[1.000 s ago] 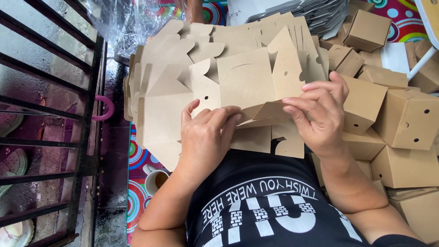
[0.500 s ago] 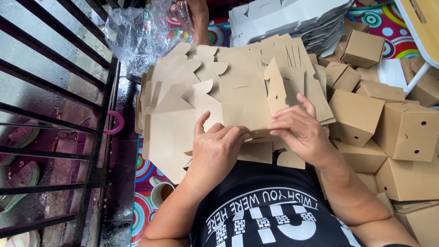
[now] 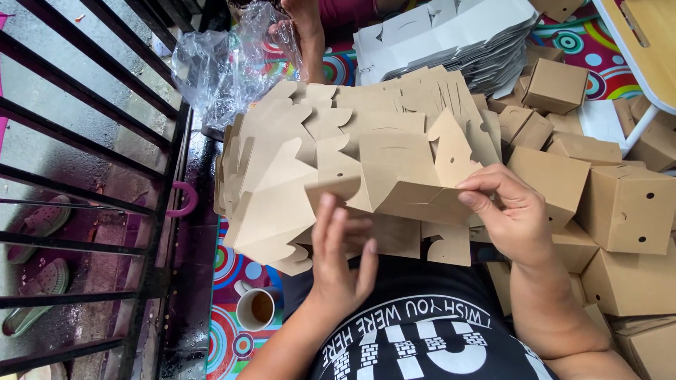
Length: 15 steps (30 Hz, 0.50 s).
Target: Folding flat cardboard templates into small boxes
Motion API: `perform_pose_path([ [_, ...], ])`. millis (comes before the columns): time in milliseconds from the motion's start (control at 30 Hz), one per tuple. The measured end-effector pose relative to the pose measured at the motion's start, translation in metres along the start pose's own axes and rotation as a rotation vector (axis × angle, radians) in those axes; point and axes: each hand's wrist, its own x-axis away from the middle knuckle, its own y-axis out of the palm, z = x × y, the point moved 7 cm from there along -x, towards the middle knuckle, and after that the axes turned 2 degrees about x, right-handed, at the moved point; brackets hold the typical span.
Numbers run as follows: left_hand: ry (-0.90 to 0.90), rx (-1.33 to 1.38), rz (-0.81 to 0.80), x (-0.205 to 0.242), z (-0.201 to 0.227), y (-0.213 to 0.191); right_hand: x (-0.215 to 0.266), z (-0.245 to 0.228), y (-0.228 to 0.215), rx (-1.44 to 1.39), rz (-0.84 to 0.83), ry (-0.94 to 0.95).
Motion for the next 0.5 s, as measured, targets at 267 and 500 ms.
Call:
perform_pose_path([
  [267,-0.117,-0.205,0.160,-0.023,-0.012,-0.015,0.003,-0.006,-0.002,-0.048,0.010,0.020],
  [500,-0.312,0.025,0.119,-0.010,-0.042,-0.012,-0.002,-0.004,-0.010,0.000,0.053,-0.001],
])
